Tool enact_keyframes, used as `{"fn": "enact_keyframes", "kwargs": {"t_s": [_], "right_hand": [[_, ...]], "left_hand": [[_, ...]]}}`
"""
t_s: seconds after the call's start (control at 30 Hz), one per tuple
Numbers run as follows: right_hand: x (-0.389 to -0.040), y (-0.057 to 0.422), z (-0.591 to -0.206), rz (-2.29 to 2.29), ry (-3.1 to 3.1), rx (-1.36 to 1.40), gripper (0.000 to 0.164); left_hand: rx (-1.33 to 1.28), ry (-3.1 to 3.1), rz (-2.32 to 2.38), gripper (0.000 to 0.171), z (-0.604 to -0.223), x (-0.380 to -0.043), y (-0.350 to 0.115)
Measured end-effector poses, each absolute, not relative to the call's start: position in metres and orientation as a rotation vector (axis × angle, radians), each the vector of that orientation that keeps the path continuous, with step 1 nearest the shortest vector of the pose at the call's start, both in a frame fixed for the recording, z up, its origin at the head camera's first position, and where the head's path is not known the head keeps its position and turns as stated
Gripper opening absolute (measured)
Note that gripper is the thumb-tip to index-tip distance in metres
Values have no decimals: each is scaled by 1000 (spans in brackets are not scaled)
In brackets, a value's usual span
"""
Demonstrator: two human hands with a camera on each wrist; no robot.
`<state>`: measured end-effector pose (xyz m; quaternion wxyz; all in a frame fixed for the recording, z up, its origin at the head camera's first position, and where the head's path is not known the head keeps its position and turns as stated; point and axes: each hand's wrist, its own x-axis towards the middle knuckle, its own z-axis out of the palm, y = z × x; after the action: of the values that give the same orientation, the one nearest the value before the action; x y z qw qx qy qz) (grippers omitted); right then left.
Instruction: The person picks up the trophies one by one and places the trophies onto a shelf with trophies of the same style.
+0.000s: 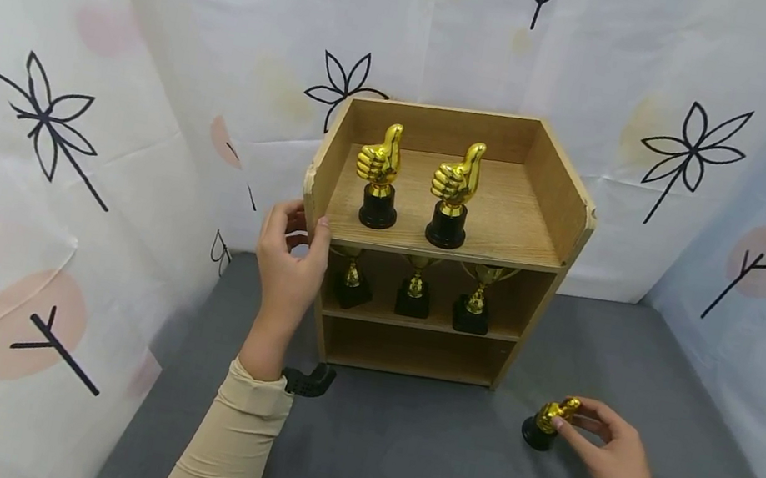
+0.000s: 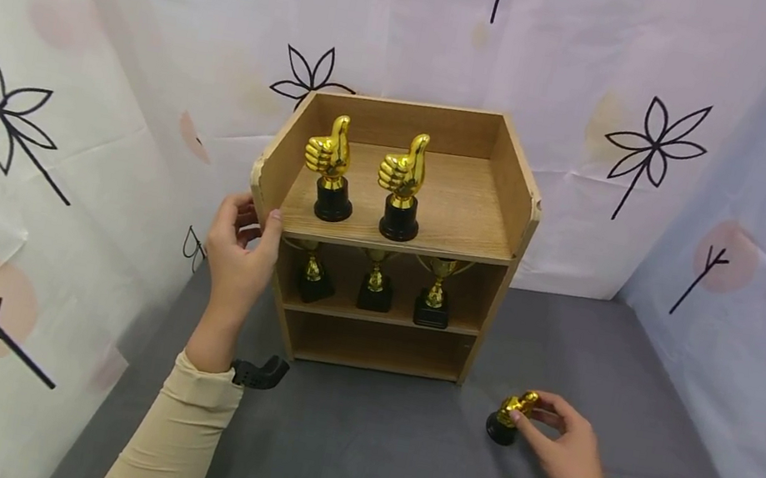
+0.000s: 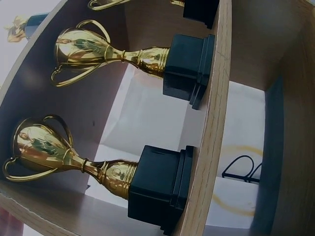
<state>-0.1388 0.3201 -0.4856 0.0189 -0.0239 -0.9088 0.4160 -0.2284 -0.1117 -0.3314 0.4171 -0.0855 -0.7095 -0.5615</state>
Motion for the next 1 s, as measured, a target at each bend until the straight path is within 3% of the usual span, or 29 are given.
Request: {"fn": "enact_keyframes", "kwargs": {"t_s": [1.0], "right_hand": [[-136, 315, -492, 1423, -2784, -59, 62]], "left_hand": [[-203, -1785, -1408, 27, -355, -252, -121]]}}
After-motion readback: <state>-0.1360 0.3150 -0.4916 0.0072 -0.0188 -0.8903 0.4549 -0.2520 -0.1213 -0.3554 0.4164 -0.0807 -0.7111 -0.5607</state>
